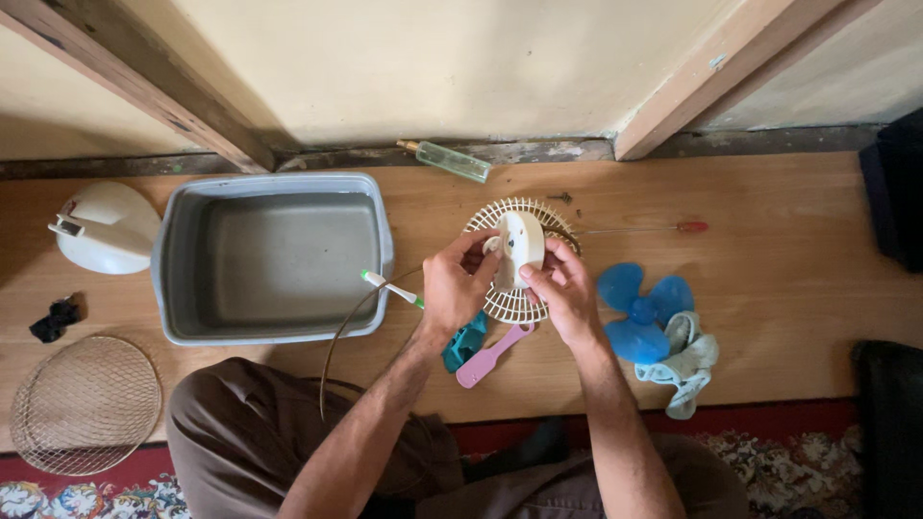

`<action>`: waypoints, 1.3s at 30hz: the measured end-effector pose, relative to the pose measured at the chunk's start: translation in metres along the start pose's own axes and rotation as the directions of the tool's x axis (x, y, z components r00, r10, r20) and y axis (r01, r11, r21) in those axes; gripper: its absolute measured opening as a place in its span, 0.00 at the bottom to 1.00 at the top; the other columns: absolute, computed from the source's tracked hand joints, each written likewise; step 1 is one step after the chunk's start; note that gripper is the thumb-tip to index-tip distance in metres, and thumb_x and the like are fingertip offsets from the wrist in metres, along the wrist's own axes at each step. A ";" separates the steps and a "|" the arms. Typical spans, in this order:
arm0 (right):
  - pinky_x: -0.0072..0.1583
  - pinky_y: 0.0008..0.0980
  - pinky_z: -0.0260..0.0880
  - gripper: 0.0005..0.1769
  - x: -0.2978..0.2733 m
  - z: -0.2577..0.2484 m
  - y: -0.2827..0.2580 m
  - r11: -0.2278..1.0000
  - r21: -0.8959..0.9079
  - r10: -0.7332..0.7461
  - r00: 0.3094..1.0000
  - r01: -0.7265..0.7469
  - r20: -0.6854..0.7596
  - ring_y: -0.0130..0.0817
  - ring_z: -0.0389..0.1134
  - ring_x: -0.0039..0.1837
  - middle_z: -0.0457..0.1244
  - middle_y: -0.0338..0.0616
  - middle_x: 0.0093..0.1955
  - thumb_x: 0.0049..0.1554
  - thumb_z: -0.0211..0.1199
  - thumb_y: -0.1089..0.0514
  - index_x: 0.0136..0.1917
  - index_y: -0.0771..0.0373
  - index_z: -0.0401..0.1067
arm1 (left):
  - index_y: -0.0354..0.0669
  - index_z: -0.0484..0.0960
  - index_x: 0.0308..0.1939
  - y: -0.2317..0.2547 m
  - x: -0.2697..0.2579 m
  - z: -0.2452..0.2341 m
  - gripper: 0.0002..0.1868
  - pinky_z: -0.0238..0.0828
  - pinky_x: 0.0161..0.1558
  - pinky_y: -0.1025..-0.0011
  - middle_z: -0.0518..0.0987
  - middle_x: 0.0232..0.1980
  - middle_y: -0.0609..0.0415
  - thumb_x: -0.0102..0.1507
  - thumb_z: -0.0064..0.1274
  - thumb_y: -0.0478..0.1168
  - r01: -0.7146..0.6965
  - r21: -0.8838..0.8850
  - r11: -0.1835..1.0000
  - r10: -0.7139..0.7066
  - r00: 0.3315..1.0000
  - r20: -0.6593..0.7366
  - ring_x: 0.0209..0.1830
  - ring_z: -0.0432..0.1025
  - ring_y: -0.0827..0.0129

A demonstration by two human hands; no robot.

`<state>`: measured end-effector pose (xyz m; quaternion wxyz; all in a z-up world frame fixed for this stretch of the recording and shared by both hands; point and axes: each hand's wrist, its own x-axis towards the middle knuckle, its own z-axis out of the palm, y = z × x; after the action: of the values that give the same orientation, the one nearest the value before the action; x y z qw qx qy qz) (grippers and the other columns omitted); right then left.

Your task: The person is repairing a small electric fan by manipulating its internal components. They use a screwdriver to adjust parts within the fan's motor housing and handle the fan blades and casing.

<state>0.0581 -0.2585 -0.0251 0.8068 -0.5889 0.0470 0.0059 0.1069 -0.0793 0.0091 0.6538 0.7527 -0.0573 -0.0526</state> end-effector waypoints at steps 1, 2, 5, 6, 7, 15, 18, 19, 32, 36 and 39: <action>0.42 0.24 0.65 0.19 0.001 -0.001 0.000 1.000 -0.018 -0.008 1.000 0.008 0.009 0.23 0.63 0.43 0.67 0.43 0.49 0.60 0.65 0.63 0.63 0.68 0.68 | 0.39 0.85 0.54 0.001 0.001 -0.001 0.16 0.82 0.40 0.74 0.88 0.38 0.49 0.63 0.60 0.34 -0.026 0.035 0.999 0.026 1.000 0.009 0.35 0.82 0.74; 0.42 0.24 0.65 0.19 0.001 -0.001 0.001 0.999 -0.034 -0.015 1.000 0.015 0.018 0.23 0.63 0.43 0.67 0.43 0.49 0.60 0.65 0.63 0.63 0.68 0.68 | 0.40 0.85 0.55 0.002 0.001 -0.002 0.16 0.81 0.39 0.73 0.87 0.38 0.49 0.63 0.60 0.35 -0.051 0.069 0.996 0.050 0.999 0.018 0.35 0.82 0.74; 0.43 0.24 0.66 0.19 0.000 -0.003 0.003 0.997 -0.076 0.000 1.000 0.001 0.003 0.23 0.64 0.45 0.67 0.42 0.49 0.60 0.65 0.62 0.64 0.67 0.68 | 0.40 0.85 0.55 0.006 0.004 -0.002 0.16 0.81 0.38 0.72 0.87 0.38 0.46 0.62 0.60 0.34 -0.100 0.141 0.985 0.095 0.995 0.041 0.34 0.82 0.71; 0.43 0.23 0.67 0.19 0.000 -0.003 0.003 0.997 -0.075 0.004 1.000 -0.004 -0.004 0.23 0.65 0.46 0.67 0.41 0.49 0.60 0.66 0.62 0.64 0.67 0.68 | 0.40 0.85 0.55 0.008 0.005 -0.002 0.16 0.80 0.38 0.72 0.87 0.38 0.44 0.62 0.60 0.34 -0.113 0.160 0.981 0.107 0.993 0.046 0.33 0.83 0.70; 0.44 0.23 0.67 0.20 0.000 -0.003 0.002 0.997 -0.074 0.008 1.000 -0.009 -0.011 0.22 0.65 0.46 0.67 0.41 0.49 0.60 0.66 0.62 0.64 0.67 0.68 | 0.40 0.84 0.56 0.009 0.006 -0.002 0.18 0.80 0.37 0.71 0.86 0.36 0.43 0.61 0.59 0.33 -0.107 0.168 0.980 0.098 0.993 0.060 0.32 0.82 0.68; 0.46 0.23 0.68 0.20 0.000 0.000 -0.003 0.999 -0.043 -0.002 0.999 0.000 -0.039 0.25 0.68 0.50 0.68 0.42 0.52 0.61 0.66 0.61 0.65 0.66 0.68 | 0.40 0.79 0.62 0.016 0.002 -0.003 0.21 0.81 0.38 0.67 0.85 0.38 0.40 0.64 0.49 0.30 -0.149 0.251 0.956 0.102 0.976 0.192 0.34 0.84 0.60; 0.45 0.22 0.69 0.21 -0.001 0.000 -0.004 0.998 -0.066 0.012 0.999 -0.015 -0.039 0.25 0.69 0.50 0.68 0.42 0.52 0.60 0.66 0.60 0.65 0.66 0.68 | 0.39 0.83 0.61 0.017 -0.002 -0.006 0.20 0.80 0.38 0.67 0.85 0.41 0.37 0.64 0.53 0.32 -0.218 0.220 0.951 0.190 0.971 0.142 0.37 0.83 0.59; 0.45 0.22 0.70 0.21 -0.001 0.000 -0.004 0.996 -0.086 0.022 0.999 -0.026 -0.048 0.24 0.69 0.50 0.68 0.41 0.52 0.60 0.66 0.60 0.65 0.66 0.68 | 0.39 0.83 0.59 0.018 -0.001 -0.006 0.19 0.80 0.38 0.68 0.86 0.40 0.39 0.63 0.57 0.34 -0.144 0.209 0.967 0.119 0.985 0.128 0.36 0.83 0.62; 0.41 0.23 0.65 0.20 -0.001 -0.003 -0.004 0.999 -0.008 -0.035 0.999 0.035 0.026 0.23 0.62 0.41 0.66 0.42 0.46 0.61 0.65 0.63 0.65 0.70 0.68 | 0.34 0.86 0.51 -0.019 0.010 -0.005 0.12 0.81 0.48 0.75 0.88 0.44 0.49 0.63 0.61 0.34 0.085 -0.253 0.964 -0.052 0.990 0.134 0.43 0.82 0.74; 0.40 0.23 0.65 0.19 -0.001 0.000 -0.006 0.994 -0.077 -0.071 0.997 0.074 0.042 0.23 0.63 0.39 0.67 0.42 0.44 0.61 0.65 0.64 0.64 0.71 0.69 | 0.32 0.87 0.50 -0.025 0.009 -0.003 0.10 0.80 0.49 0.74 0.87 0.45 0.48 0.65 0.60 0.31 0.065 -0.362 0.930 -0.018 0.991 0.134 0.44 0.80 0.73; 0.41 0.23 0.66 0.20 -0.002 0.000 -0.007 0.991 -0.101 -0.080 0.996 0.085 0.047 0.22 0.63 0.39 0.67 0.42 0.44 0.61 0.65 0.63 0.65 0.71 0.69 | 0.32 0.87 0.49 -0.021 0.011 -0.004 0.10 0.81 0.49 0.75 0.88 0.44 0.50 0.64 0.59 0.31 0.062 -0.332 0.941 -0.017 0.991 0.136 0.43 0.81 0.74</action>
<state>0.0569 -0.2608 -0.0188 0.7757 -0.6309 0.0052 -0.0125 0.1189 -0.0745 -0.0112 0.7658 0.6264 -0.0753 -0.1240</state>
